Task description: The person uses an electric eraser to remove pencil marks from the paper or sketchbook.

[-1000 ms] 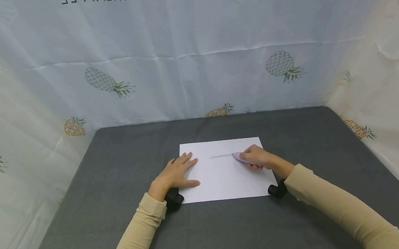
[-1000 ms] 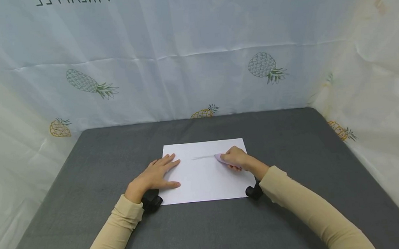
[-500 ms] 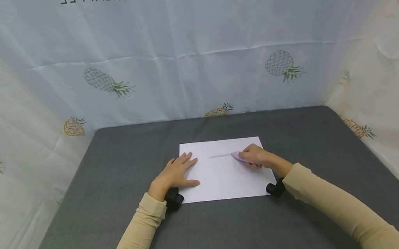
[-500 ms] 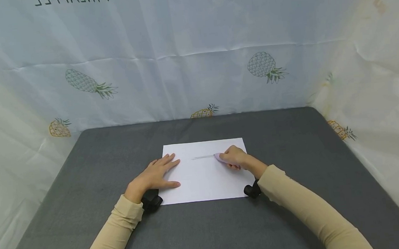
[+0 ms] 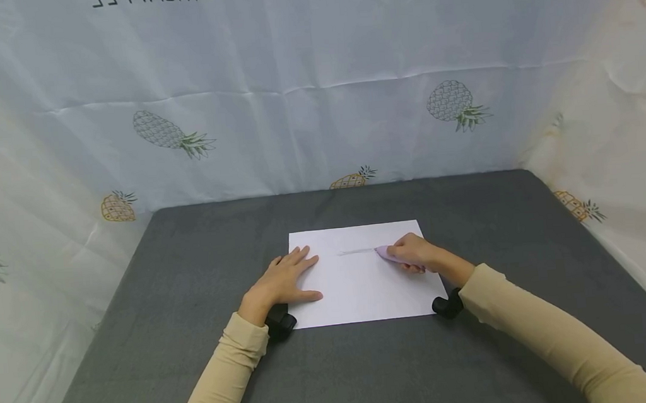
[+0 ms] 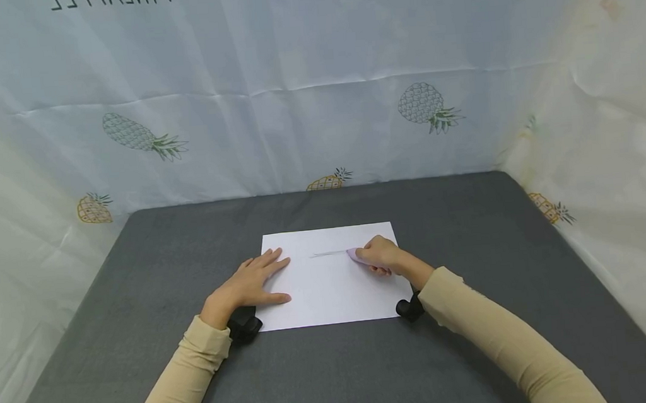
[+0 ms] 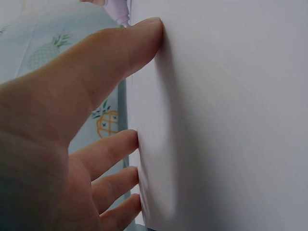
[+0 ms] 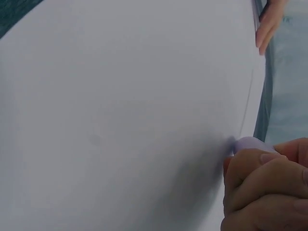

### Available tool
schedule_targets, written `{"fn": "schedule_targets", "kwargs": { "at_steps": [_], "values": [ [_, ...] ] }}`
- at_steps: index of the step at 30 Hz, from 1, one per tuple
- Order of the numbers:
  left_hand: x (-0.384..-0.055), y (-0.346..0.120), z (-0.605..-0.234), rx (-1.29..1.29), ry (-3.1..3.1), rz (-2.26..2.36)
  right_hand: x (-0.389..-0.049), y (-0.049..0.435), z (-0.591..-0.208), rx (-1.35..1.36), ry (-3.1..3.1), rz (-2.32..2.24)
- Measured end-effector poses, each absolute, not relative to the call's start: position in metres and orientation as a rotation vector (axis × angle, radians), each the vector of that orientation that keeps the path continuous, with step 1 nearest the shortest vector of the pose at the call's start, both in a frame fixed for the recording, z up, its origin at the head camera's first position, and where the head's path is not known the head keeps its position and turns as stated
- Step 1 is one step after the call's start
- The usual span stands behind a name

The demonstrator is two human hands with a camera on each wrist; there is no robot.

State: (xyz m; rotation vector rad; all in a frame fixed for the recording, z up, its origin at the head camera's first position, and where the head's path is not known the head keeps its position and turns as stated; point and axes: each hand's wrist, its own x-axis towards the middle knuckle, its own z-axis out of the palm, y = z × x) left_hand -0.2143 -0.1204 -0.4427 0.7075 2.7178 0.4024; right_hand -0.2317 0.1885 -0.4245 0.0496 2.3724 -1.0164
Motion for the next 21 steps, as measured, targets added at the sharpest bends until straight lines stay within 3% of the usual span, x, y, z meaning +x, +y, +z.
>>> {"fn": "schedule_targets", "kwargs": {
  "at_steps": [21],
  "values": [
    [-0.2147,-0.1217,-0.4438,0.707,2.712,0.406,-0.2289,0.1869,-0.4249,0.068,2.379,-1.028]
  ]
}}
